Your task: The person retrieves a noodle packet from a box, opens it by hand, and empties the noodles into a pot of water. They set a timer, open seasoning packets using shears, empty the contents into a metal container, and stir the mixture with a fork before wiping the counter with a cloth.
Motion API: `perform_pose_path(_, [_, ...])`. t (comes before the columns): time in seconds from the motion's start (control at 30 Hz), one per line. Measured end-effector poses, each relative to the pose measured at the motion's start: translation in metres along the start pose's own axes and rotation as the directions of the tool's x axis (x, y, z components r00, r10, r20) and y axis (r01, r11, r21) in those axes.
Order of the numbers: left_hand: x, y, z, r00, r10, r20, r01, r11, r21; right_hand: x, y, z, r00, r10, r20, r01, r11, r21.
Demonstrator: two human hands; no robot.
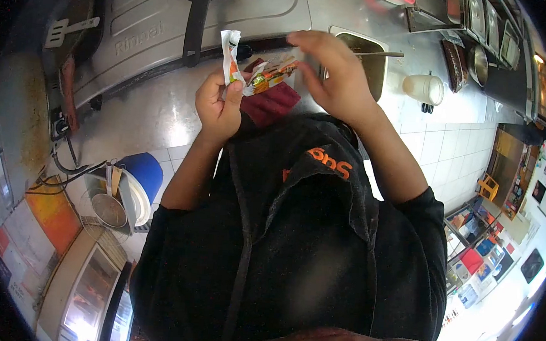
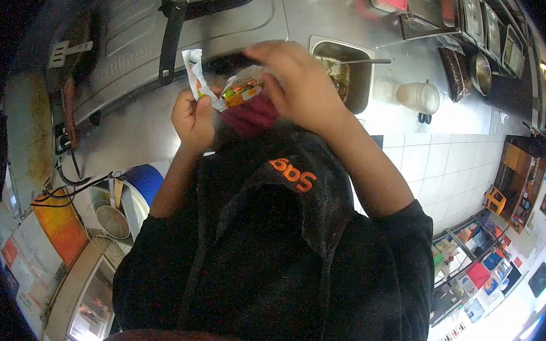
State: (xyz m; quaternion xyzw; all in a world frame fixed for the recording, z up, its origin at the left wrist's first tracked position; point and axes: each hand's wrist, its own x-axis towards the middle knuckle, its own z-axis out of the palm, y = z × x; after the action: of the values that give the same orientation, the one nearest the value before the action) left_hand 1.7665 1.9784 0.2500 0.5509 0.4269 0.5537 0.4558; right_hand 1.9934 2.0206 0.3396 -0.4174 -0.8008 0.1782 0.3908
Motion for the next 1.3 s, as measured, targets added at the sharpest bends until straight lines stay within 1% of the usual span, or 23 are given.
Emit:
perform_pose_path(0.1, [-0.009, -0.003, -0.010, 0.998, -0.016, -0.062, 0.018, 0.999, 0.040, -0.017, 0.003, 0.001, 0.954, 0.300, -0.022, -0.299, 0.954, 0.034])
perform_pose_path(0.2, [-0.025, -0.003, -0.020, 0.984, 0.014, -0.176, -0.014, 1.000, 0.001, -0.042, 0.012, 0.028, 0.850, 0.464, 0.248, -0.465, 0.883, -0.058])
perform_pose_path(0.23, [-0.030, 0.000, -0.027, 0.983, 0.054, -0.174, -0.046, 0.998, 0.047, -0.049, 0.013, 0.038, 0.796, 0.475, 0.375, -0.455, 0.878, -0.146])
perform_pose_path(0.3, [-0.042, 0.000, -0.039, 0.973, 0.078, -0.219, -0.059, 0.994, 0.093, -0.055, 0.015, 0.058, 0.636, 0.496, 0.592, -0.387, 0.868, -0.311])
perform_pose_path(0.33, [-0.047, 0.003, -0.042, 0.966, 0.089, -0.242, -0.063, 0.991, 0.115, -0.055, 0.013, 0.068, 0.636, 0.469, 0.613, -0.344, 0.883, -0.319])
perform_pose_path(0.4, [-0.052, 0.012, -0.044, 0.957, 0.103, -0.273, -0.084, 0.993, 0.079, -0.052, 0.007, 0.091, 0.628, 0.417, 0.657, -0.258, 0.908, -0.329])
perform_pose_path(0.47, [-0.056, 0.018, -0.045, 0.939, 0.127, -0.320, -0.115, 0.992, 0.056, -0.050, 0.003, 0.110, 0.604, 0.395, 0.692, -0.172, 0.912, -0.371])
perform_pose_path(0.5, [-0.058, 0.019, -0.048, 0.934, 0.111, -0.338, -0.099, 0.994, 0.052, -0.051, 0.003, 0.117, 0.590, 0.385, 0.710, -0.129, 0.912, -0.388])
perform_pose_path(0.6, [-0.060, 0.023, -0.047, 0.919, 0.137, -0.370, -0.130, 0.991, 0.045, -0.054, 0.022, 0.136, 0.561, 0.342, 0.754, -0.083, 0.929, -0.360])
perform_pose_path(0.7, [-0.062, 0.022, -0.047, 0.902, 0.157, -0.403, -0.137, 0.987, 0.080, -0.067, 0.037, 0.142, 0.664, 0.194, 0.722, 0.064, 0.947, -0.314])
perform_pose_path(0.8, [-0.064, 0.026, -0.046, 0.895, 0.148, -0.420, -0.095, 0.985, 0.144, -0.061, 0.044, 0.145, 0.581, 0.219, 0.784, -0.031, 0.968, -0.248])
perform_pose_path(0.83, [-0.064, 0.020, -0.047, 0.885, 0.151, -0.440, -0.117, 0.988, 0.103, -0.057, 0.039, 0.140, 0.622, 0.211, 0.754, -0.075, 0.975, -0.210])
perform_pose_path(0.87, [-0.066, 0.019, -0.046, 0.856, 0.084, -0.510, -0.065, 0.996, 0.055, -0.056, 0.032, 0.132, 0.662, 0.215, 0.718, -0.121, 0.976, -0.181])
perform_pose_path(0.93, [-0.068, 0.020, -0.046, 0.778, 0.028, -0.628, 0.037, 0.995, 0.091, -0.055, 0.014, 0.089, 0.734, 0.246, 0.633, -0.233, 0.967, -0.106])
perform_pose_path(1.0, [-0.076, 0.013, -0.061, 0.747, -0.030, -0.664, 0.132, 0.986, 0.104, -0.046, -0.012, 0.037, 0.799, 0.281, 0.532, -0.341, 0.940, 0.016])
perform_pose_path(1.07, [-0.073, 0.010, -0.071, 0.791, 0.127, -0.599, 0.057, 0.959, 0.278, -0.060, -0.017, -0.004, 0.878, 0.301, 0.373, -0.374, 0.917, 0.141])
perform_pose_path(1.1, [-0.070, 0.014, -0.067, 0.793, 0.136, -0.594, 0.035, 0.963, 0.268, -0.071, -0.018, -0.025, 0.906, 0.310, 0.289, -0.376, 0.902, 0.211])
perform_pose_path(1.13, [-0.067, 0.017, -0.063, 0.795, 0.145, -0.588, 0.014, 0.966, 0.258, -0.082, -0.018, -0.046, 0.934, 0.307, 0.182, -0.344, 0.912, 0.223])
perform_pose_path(1.17, [-0.063, 0.025, -0.054, 0.785, 0.081, -0.614, 0.013, 0.989, 0.148, -0.094, -0.017, -0.068, 0.951, 0.299, 0.076, -0.309, 0.922, 0.233])
perform_pose_path(1.2, [-0.060, 0.031, -0.047, 0.773, 0.014, -0.634, 0.012, 0.999, 0.037, -0.109, -0.014, -0.087, 0.933, 0.359, -0.022, -0.348, 0.916, 0.202])
perform_pose_path(1.23, [-0.066, 0.014, -0.060, 0.798, 0.066, -0.599, -0.045, 0.998, 0.050, -0.125, -0.009, -0.103, 0.904, 0.411, -0.120, -0.388, 0.905, 0.176])
perform_pose_path(1.27, [-0.064, 0.017, -0.054, 0.800, 0.059, -0.598, -0.032, 0.998, 0.057, -0.148, 0.003, -0.108, 0.836, 0.496, -0.235, -0.467, 0.868, 0.170])
perform_pose_path(1.3, [-0.061, 0.020, -0.047, 0.801, 0.055, -0.597, -0.020, 0.998, 0.064, -0.164, 0.010, -0.115, 0.725, 0.620, -0.300, -0.589, 0.784, 0.197])
